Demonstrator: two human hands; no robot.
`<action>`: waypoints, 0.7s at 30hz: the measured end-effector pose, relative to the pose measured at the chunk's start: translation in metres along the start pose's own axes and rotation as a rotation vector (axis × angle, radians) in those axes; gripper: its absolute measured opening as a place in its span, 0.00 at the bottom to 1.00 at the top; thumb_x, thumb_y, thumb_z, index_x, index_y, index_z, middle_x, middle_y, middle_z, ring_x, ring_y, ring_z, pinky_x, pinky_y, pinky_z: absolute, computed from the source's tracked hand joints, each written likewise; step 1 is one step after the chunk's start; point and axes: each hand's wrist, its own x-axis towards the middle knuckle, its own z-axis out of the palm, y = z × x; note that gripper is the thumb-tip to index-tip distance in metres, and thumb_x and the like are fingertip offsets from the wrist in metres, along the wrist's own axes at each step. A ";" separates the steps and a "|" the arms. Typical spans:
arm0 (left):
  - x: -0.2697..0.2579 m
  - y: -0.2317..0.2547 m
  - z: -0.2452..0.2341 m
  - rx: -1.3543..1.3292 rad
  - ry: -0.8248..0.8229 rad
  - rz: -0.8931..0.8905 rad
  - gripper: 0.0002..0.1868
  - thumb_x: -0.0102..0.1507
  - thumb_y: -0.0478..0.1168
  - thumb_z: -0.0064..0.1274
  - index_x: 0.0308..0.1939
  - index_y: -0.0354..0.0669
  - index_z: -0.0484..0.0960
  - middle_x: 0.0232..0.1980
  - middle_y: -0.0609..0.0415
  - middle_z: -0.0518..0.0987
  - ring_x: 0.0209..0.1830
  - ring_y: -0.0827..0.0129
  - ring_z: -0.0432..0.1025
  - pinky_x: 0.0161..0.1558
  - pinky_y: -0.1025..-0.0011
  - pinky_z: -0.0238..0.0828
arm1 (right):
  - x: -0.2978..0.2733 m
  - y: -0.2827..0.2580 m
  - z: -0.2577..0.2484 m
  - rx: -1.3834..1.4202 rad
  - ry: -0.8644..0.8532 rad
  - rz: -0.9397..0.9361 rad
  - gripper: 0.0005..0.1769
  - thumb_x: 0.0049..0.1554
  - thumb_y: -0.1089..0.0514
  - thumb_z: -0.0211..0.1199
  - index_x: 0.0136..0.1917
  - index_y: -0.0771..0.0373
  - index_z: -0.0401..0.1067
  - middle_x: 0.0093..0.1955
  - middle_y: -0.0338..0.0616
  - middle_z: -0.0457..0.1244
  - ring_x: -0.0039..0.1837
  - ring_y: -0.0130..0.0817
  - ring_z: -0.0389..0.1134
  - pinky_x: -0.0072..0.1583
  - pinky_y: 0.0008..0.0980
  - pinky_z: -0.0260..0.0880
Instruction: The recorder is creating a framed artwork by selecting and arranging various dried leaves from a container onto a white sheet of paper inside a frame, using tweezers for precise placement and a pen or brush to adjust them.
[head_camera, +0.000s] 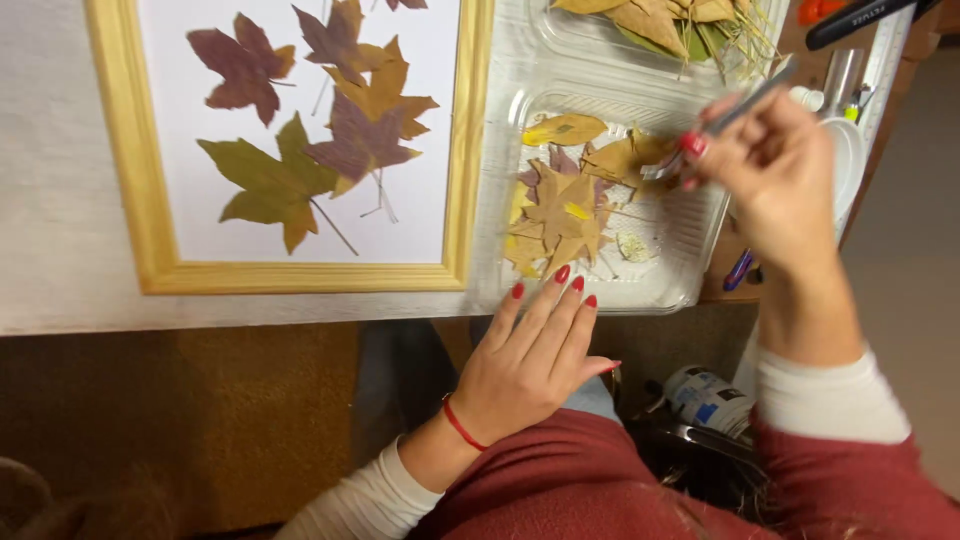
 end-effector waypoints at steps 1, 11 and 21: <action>0.006 0.002 0.007 0.005 0.000 -0.014 0.29 0.71 0.58 0.58 0.60 0.35 0.80 0.64 0.45 0.79 0.71 0.53 0.70 0.74 0.49 0.60 | -0.004 0.003 0.005 0.003 -0.014 0.003 0.08 0.69 0.72 0.65 0.58 0.68 0.69 0.45 0.43 0.67 0.42 0.26 0.69 0.45 0.25 0.75; 0.018 0.014 0.031 0.117 -0.201 -0.208 0.48 0.64 0.71 0.53 0.70 0.31 0.69 0.73 0.31 0.67 0.77 0.41 0.60 0.73 0.43 0.55 | -0.029 0.033 0.046 0.177 0.079 0.109 0.19 0.67 0.76 0.64 0.66 0.69 0.61 0.50 0.43 0.67 0.50 0.24 0.72 0.53 0.20 0.74; 0.023 0.008 0.035 0.167 -0.199 -0.316 0.52 0.63 0.76 0.49 0.72 0.33 0.67 0.74 0.29 0.65 0.78 0.42 0.59 0.76 0.43 0.50 | -0.028 0.036 0.066 0.158 0.035 0.134 0.21 0.65 0.75 0.65 0.66 0.69 0.60 0.53 0.45 0.67 0.51 0.28 0.73 0.52 0.23 0.75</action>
